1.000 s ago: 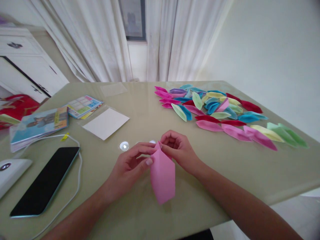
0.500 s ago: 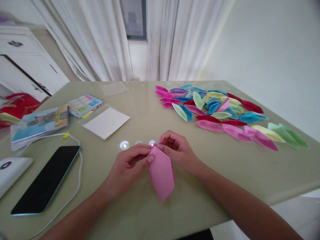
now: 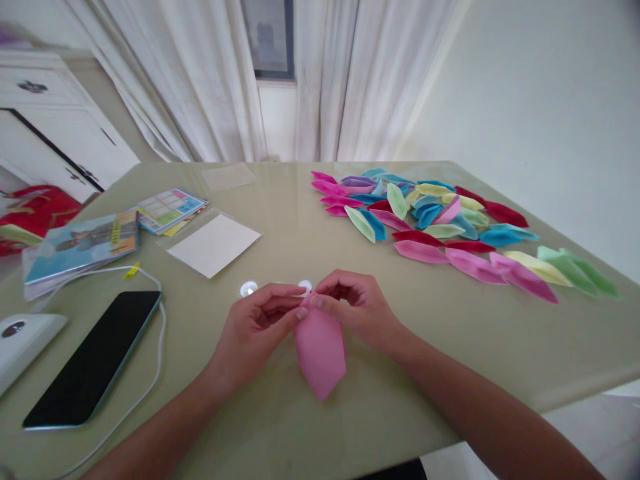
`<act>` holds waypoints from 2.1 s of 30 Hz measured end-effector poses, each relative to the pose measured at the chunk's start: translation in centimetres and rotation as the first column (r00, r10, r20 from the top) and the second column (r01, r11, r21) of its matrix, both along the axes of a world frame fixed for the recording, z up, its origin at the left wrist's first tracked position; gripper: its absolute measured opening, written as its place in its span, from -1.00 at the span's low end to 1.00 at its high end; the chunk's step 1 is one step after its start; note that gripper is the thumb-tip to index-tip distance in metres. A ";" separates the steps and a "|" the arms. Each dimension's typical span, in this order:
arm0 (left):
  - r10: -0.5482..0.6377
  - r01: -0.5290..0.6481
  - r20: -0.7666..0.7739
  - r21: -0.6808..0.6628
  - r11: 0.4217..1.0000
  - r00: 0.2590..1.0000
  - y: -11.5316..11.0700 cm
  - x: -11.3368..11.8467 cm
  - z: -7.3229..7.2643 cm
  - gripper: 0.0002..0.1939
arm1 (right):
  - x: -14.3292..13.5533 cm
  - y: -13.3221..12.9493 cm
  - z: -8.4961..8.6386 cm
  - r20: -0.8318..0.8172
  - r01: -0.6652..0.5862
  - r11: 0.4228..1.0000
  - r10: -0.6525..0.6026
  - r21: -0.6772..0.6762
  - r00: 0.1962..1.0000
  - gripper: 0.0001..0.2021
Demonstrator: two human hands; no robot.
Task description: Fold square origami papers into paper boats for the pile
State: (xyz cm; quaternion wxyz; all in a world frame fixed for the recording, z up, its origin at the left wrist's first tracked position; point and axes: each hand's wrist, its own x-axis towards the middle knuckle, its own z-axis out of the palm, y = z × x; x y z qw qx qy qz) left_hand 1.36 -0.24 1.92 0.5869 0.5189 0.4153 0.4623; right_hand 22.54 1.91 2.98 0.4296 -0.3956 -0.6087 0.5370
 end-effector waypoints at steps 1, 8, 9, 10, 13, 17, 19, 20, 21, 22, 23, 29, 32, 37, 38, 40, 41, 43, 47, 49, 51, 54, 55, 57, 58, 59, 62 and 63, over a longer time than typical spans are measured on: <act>0.001 -0.001 0.007 -0.015 1.000 1.000 0.0 0.0 0.1 -0.74 | 0.0 0.0 0.0 0.000 0.008 1.000 -0.008 0.012 1.000 -0.73; 0.028 -0.028 -0.018 0.016 0.999 0.999 -0.1 0.0 0.2 -0.85 | -0.1 0.0 0.4 -0.008 0.017 1.000 -0.017 0.020 1.000 -0.73; 0.031 -0.030 -0.023 0.017 0.999 0.999 -0.1 0.0 0.3 -0.85 | -0.1 0.0 0.4 -0.006 0.018 1.000 -0.018 0.019 1.000 -0.73; 0.033 -0.032 -0.026 0.016 0.999 0.999 -0.2 0.0 0.3 -0.85 | -0.1 0.0 0.3 -0.003 0.021 1.000 -0.021 0.023 1.000 -0.73; 0.029 -0.029 -0.040 0.009 1.000 0.999 -0.2 0.0 0.2 -0.83 | 0.0 0.0 0.1 0.025 0.032 0.998 -0.034 0.051 0.999 -0.76; 0.000 0.001 -0.087 0.010 1.000 0.996 -0.1 -0.1 0.1 -0.85 | 0.0 -0.1 0.1 0.081 0.033 0.995 -0.041 0.094 0.996 -0.79; -0.003 0.004 -0.096 0.006 1.000 0.995 -0.1 -0.1 0.1 -0.85 | 0.0 -0.3 0.2 0.112 0.020 0.992 -0.034 0.128 0.993 -0.81; -0.007 0.007 -0.091 -0.003 1.000 0.996 0.0 -0.1 0.1 -0.85 | 0.0 -0.4 0.3 0.127 0.019 0.990 -0.037 0.140 0.991 -0.81; -0.016 0.015 -0.082 -0.015 1.000 0.997 0.0 -0.1 0.1 -0.84 | 0.0 -0.4 0.4 0.142 0.025 0.989 -0.046 0.144 0.989 -0.82; -0.031 0.029 -0.073 -0.032 0.999 0.997 0.1 0.0 0.1 -0.83 | -0.1 -0.5 0.4 0.154 0.036 0.989 -0.057 0.141 0.986 -0.82; -0.047 0.044 -0.067 -0.050 0.998 0.997 0.1 0.0 0.1 -0.81 | -0.1 -0.5 0.4 0.160 0.050 0.990 -0.070 0.129 0.985 -0.81; 0.056 -0.059 -0.084 -0.026 0.998 0.995 0.3 0.0 0.1 -0.78 | -0.2 -0.1 0.2 0.165 -0.001 0.998 -0.010 0.065 0.986 -0.76; 0.222 -0.221 -0.032 0.031 0.975 0.975 0.5 -0.1 0.1 -0.74 | -0.1 0.2 0.0 0.129 -0.067 0.998 0.064 0.016 0.990 -0.75; 0.349 -0.342 0.181 -0.069 0.937 0.919 1.0 -0.1 0.2 -0.67 | 0.5 1.1 -0.7 0.005 -0.110 0.991 0.110 -0.074 0.994 -0.72; 0.348 -0.335 0.189 -0.096 0.937 0.918 1.2 -0.1 0.2 -0.64 | 0.7 1.3 -0.8 -0.016 -0.076 0.995 0.075 -0.072 0.997 -0.71; 0.333 -0.315 0.160 -0.128 0.940 0.929 1.4 -0.3 0.1 -0.59 | 1.0 1.7 -1.0 -0.044 0.018 0.998 -0.021 -0.064 0.999 -0.70; 0.327 -0.309 0.134 -0.136 0.941 0.936 1.5 -0.3 0.0 -0.59 | 1.1 1.9 -1.0 -0.054 0.062 0.996 -0.065 -0.061 0.996 -0.69; 0.329 -0.315 0.093 -0.140 0.939 0.940 1.6 -0.5 -0.2 -0.58 | 1.3 2.2 -1.1 -0.078 0.110 0.992 -0.116 -0.067 0.990 -0.64; 0.389 -0.371 0.130 -0.145 0.917 0.912 1.7 -0.7 -0.6 -0.60 | 1.5 2.5 -1.2 -0.098 0.040 0.992 -0.051 -0.120 0.994 -0.60; 0.374 -0.354 0.145 -0.144 0.924 0.916 1.8 -0.9 -0.6 -0.61 | 1.5 2.6 -1.2 -0.046 0.022 0.994 -0.027 -0.104 0.999 -0.65; 0.323 -0.308 0.123 -0.131 0.942 0.938 2.0 -1.0 -0.6 -0.62 | 1.6 2.6 -1.2 0.007 0.045 0.997 -0.045 -0.061 0.999 -0.67; 0.294 -0.280 0.098 -0.134 0.951 0.951 2.1 -1.1 -0.6 -0.62 | 1.7 2.5 -1.1 0.003 0.029 0.998 -0.029 -0.049 1.000 -0.63; 0.299 -0.283 0.103 -0.145 0.948 0.949 2.1 -1.1 -0.6 -0.62 | 1.7 2.5 -1.0 -0.001 0.009 0.998 -0.009 -0.055 1.000 -0.62; 0.298 -0.279 0.107 -0.168 0.946 0.948 2.0 -1.1 -0.6 -0.61 | 1.6 2.3 -1.0 0.031 -0.025 0.998 0.027 -0.062 0.999 -0.62; 0.287 -0.268 0.095 -0.173 0.948 0.953 2.0 -1.1 -0.5 -0.61 | 1.6 2.3 -1.0 0.069 -0.024 0.998 0.028 -0.054 0.997 -0.61; 0.271 -0.256 0.073 -0.170 0.952 0.960 2.0 -1.2 -0.5 -0.60 | 1.6 2.3 -1.1 0.111 -0.008 0.999 0.012 -0.037 0.994 -0.60; 0.220 -0.220 -0.017 -0.138 0.966 0.975 2.0 -1.3 -0.3 -0.58 | 1.4 2.2 -1.3 0.167 0.075 0.997 -0.079 0.033 0.983 -0.57; 0.203 -0.207 -0.044 -0.125 0.970 0.978 2.0 -1.4 -0.2 -0.58 | 1.3 2.2 -1.3 0.157 0.105 0.993 -0.112 0.050 0.981 -0.57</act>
